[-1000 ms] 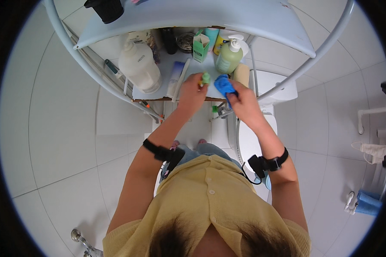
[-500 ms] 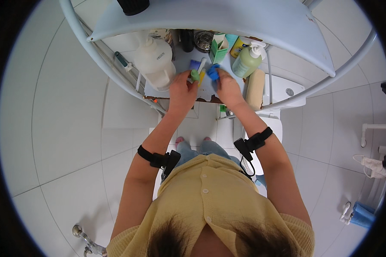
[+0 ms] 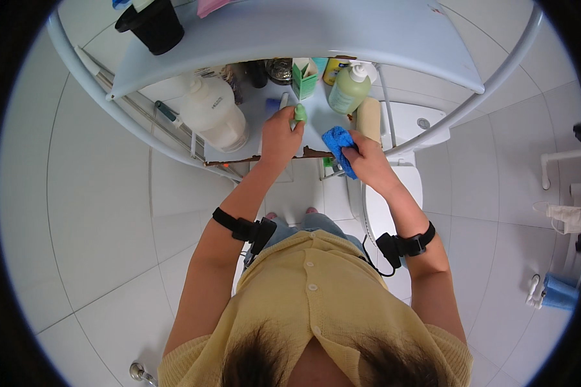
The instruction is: The person wipes a white bathroom shelf with a blue cloth, then picks up and wipes several bottles and containers one by one. They place the items back on the shelf and finish by rinsing the cloth at the sink.
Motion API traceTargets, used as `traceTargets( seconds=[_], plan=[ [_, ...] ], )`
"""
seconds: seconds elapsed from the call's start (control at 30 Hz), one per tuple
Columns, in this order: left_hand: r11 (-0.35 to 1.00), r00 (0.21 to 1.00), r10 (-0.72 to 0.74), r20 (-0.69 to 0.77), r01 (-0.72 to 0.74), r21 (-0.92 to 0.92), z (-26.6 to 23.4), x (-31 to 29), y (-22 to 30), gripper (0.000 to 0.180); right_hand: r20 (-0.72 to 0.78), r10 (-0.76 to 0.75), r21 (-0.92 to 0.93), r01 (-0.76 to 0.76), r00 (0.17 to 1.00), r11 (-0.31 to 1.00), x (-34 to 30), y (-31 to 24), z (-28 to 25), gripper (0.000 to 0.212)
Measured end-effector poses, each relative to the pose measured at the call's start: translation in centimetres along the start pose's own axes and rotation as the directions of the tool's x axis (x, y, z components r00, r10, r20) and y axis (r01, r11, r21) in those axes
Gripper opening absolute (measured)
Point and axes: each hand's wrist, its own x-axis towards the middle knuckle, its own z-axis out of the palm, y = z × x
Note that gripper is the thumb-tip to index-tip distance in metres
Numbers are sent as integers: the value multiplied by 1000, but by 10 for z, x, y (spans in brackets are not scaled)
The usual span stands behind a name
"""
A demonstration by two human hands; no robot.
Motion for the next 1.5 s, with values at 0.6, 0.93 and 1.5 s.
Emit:
traceTargets(
  seconds=[0.6,0.93,1.5],
  plan=[
    [987,987,160,7,-160,17,48,20,82,70,-184,-4,328,65,983,942,-64,4,-50,27],
    [998,997,47,-68,-49,-32,80,39,82,82,-146,8,309,38,989,950,-77,16,-68,28],
    [978,991,-64,115,86,-189,-98,-96,67,78,-149,-83,-669,-38,985,743,123,17,32,27]
  ],
)
